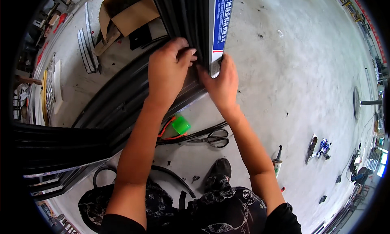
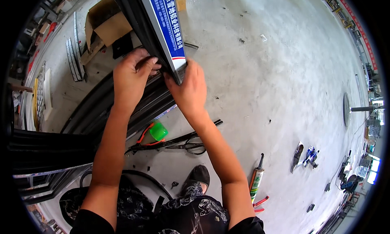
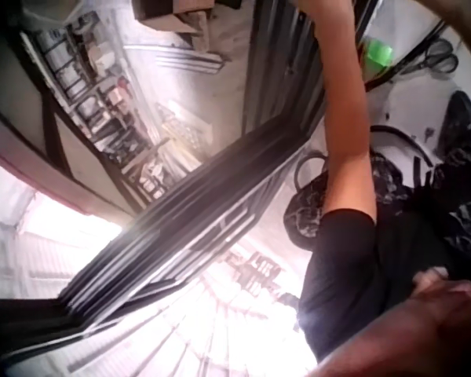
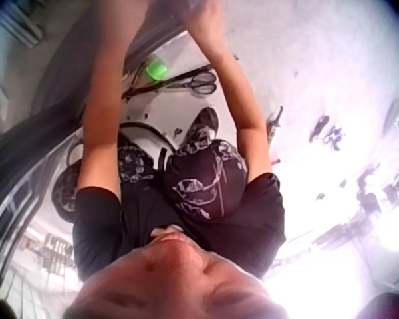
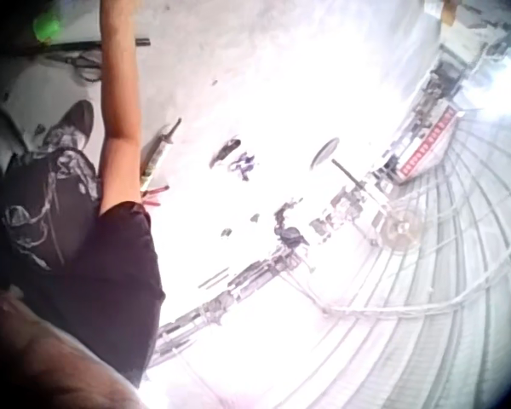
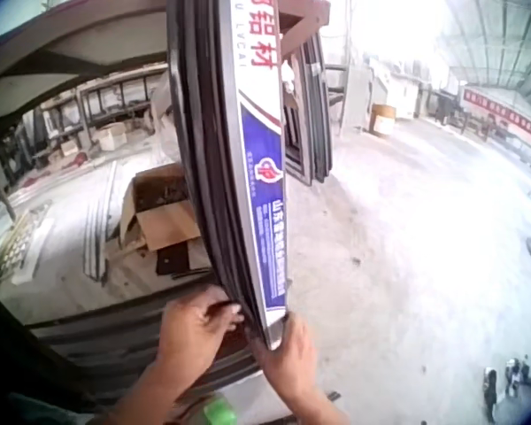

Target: The person installs a rubber seal into the grooves of a black window frame, pressing it in by hand and using scissors to cut the seal to length.

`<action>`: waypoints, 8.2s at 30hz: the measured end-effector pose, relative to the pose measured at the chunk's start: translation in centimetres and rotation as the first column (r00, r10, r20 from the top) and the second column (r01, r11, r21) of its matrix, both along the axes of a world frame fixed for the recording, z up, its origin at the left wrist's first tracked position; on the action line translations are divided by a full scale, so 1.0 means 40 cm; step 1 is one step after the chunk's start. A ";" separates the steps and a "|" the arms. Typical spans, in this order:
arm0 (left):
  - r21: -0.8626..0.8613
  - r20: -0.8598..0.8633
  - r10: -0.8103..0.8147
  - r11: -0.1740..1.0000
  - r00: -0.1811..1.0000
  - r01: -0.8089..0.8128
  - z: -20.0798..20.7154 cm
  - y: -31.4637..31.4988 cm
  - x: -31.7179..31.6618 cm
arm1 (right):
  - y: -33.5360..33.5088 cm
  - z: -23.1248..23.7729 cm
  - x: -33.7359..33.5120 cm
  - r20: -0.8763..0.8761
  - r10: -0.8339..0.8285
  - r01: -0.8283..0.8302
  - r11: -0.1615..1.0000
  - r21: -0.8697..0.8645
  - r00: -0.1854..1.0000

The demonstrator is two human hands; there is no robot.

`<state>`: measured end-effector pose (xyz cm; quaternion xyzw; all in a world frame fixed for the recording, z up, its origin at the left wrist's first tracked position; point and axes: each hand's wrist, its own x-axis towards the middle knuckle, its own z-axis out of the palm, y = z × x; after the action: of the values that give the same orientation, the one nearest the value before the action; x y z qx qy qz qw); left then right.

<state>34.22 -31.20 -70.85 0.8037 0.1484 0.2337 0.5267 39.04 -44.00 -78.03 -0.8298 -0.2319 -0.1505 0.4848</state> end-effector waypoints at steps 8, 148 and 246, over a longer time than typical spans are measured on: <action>0.178 -0.040 0.040 0.984 0.998 -0.032 0.019 -0.023 0.034 | 0.005 0.046 0.015 0.062 -0.066 0.067 0.998 -0.015 0.996; 0.007 0.141 -0.048 0.999 0.989 0.047 0.106 0.048 0.019 | 0.093 0.288 0.057 0.079 -0.078 0.058 0.971 0.230 0.994; -0.230 0.583 0.274 0.959 0.765 -0.167 0.175 -0.085 0.081 | 0.205 0.541 0.015 0.215 -0.470 0.498 0.862 -0.099 0.856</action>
<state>37.46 -34.59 -63.86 0.6159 0.0832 0.5275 0.5793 39.63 -35.82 -56.39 -0.8781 -0.0695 -0.3255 0.3437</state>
